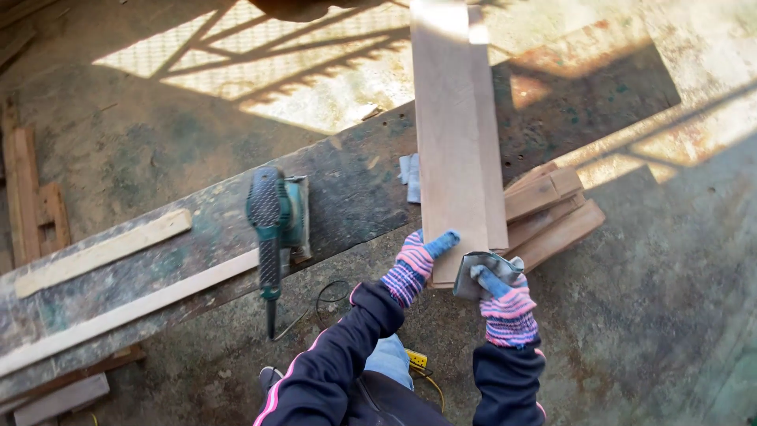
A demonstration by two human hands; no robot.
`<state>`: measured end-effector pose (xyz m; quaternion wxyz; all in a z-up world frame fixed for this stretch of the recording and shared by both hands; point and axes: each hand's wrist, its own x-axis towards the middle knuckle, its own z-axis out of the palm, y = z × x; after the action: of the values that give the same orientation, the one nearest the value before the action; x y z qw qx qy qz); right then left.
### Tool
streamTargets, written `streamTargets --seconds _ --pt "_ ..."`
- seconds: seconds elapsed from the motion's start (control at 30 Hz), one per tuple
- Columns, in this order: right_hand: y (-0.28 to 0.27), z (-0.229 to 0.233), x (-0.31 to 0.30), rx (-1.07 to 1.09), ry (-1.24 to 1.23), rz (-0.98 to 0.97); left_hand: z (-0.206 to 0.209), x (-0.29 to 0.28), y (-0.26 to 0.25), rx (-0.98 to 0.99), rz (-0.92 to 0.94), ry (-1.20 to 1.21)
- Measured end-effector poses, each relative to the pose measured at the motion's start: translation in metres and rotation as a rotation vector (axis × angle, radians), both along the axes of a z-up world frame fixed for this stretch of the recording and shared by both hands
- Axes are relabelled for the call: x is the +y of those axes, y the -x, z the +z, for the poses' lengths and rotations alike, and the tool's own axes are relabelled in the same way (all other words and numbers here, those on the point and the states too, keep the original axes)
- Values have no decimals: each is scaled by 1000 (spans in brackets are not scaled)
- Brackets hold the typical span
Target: Sanding a wooden plank by hand using a sanding block and then using a power sander.
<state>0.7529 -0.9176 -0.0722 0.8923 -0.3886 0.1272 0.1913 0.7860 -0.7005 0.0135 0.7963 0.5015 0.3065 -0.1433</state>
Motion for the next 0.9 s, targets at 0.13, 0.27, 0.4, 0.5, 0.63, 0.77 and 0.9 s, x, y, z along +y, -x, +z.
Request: streamTargets --seconds 0.13,0.27,0.4,0.5,0.63,0.77,0.9 --pt "14 97 32 -190 174 138 69 32 46 -249 72 -2" --pt "45 234 97 -286 259 250 116 102 127 -373 183 -102" --pt "103 301 171 -1073 462 295 81 211 233 -447 268 -255" --pt "175 335 249 -1745 637 315 91 260 318 -359 438 -209" --pt "276 315 346 -2201 742 363 160 300 419 -229 655 -108" --pt "330 289 408 -2225 689 412 248 323 476 -122 807 8" --pt "353 315 446 -2214 700 386 313 336 499 -17 918 153"
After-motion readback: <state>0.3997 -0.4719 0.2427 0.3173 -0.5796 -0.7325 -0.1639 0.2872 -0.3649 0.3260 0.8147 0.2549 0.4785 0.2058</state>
